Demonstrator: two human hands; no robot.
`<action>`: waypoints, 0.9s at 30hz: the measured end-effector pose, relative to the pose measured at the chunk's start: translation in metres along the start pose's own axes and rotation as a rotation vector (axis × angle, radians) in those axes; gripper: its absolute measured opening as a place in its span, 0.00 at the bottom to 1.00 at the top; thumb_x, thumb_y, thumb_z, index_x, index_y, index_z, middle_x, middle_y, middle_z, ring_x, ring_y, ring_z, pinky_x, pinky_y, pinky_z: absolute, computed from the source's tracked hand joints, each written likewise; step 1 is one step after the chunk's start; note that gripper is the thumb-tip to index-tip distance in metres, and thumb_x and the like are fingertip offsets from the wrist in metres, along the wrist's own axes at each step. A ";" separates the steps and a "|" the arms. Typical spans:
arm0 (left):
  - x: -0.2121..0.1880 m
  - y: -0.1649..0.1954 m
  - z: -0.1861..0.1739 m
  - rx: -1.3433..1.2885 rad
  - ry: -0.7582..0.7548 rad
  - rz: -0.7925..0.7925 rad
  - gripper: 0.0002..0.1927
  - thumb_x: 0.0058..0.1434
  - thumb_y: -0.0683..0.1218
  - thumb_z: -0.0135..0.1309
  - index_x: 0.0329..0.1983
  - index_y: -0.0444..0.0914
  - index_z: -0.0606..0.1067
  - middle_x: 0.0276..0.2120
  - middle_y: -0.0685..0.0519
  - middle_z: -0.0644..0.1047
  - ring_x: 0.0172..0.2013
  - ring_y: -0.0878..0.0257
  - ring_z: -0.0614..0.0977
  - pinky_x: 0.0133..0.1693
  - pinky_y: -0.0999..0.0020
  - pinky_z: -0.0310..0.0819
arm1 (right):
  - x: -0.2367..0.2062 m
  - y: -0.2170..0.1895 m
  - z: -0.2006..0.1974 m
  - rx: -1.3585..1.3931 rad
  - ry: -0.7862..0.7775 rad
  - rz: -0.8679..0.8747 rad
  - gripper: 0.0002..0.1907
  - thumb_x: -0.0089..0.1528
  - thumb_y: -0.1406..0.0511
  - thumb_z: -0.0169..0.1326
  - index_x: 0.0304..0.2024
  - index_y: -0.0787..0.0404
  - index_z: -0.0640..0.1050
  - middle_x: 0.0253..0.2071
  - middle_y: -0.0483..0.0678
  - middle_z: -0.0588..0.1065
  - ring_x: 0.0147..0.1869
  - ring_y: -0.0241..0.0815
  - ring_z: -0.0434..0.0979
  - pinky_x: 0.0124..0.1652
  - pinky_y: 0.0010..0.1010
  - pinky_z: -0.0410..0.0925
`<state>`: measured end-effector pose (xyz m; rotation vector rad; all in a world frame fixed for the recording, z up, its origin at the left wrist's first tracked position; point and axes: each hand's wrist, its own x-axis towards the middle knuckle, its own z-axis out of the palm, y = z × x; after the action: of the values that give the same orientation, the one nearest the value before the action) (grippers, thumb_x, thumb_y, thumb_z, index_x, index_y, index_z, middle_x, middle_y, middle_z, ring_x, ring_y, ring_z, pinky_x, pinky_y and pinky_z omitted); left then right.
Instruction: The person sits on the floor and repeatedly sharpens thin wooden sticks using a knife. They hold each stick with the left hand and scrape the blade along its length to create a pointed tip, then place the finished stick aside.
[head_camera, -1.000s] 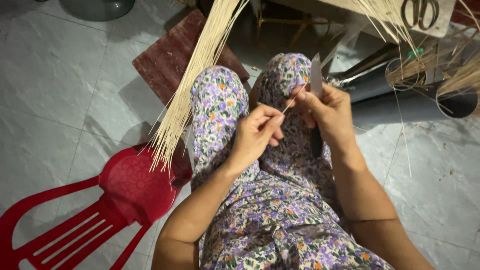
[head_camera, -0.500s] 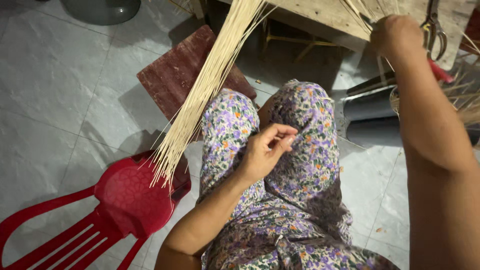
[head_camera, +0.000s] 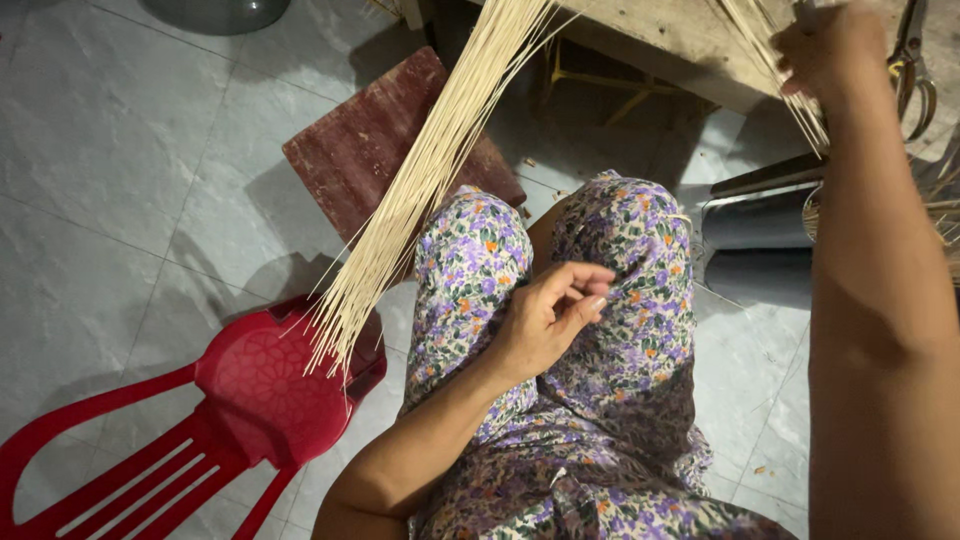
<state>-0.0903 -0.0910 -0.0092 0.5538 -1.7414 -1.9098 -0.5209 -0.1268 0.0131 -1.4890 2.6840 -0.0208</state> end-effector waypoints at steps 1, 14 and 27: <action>0.000 0.001 0.000 0.011 0.014 0.017 0.13 0.69 0.40 0.55 0.55 0.34 0.74 0.44 0.51 0.80 0.38 0.68 0.83 0.41 0.74 0.80 | -0.015 -0.007 -0.004 0.261 -0.064 0.050 0.15 0.69 0.59 0.62 0.47 0.67 0.82 0.33 0.58 0.79 0.33 0.49 0.75 0.32 0.40 0.65; -0.005 0.022 0.025 0.374 -0.146 -0.090 0.24 0.60 0.52 0.66 0.55 0.37 0.76 0.36 0.47 0.82 0.26 0.65 0.83 0.31 0.68 0.77 | -0.234 -0.145 0.005 2.002 -0.096 0.071 0.17 0.74 0.60 0.51 0.53 0.69 0.77 0.30 0.47 0.74 0.23 0.31 0.64 0.22 0.21 0.57; -0.028 0.006 0.020 0.164 -0.121 -0.061 0.11 0.66 0.46 0.60 0.48 0.36 0.76 0.30 0.57 0.78 0.28 0.75 0.76 0.28 0.75 0.70 | -0.245 -0.117 -0.010 1.925 0.191 -0.107 0.21 0.76 0.54 0.49 0.54 0.67 0.76 0.45 0.49 0.77 0.42 0.37 0.74 0.45 0.28 0.68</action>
<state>-0.0791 -0.0585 -0.0022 0.5669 -1.9932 -1.8873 -0.2933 0.0190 0.0426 -0.7379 1.2202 -1.9740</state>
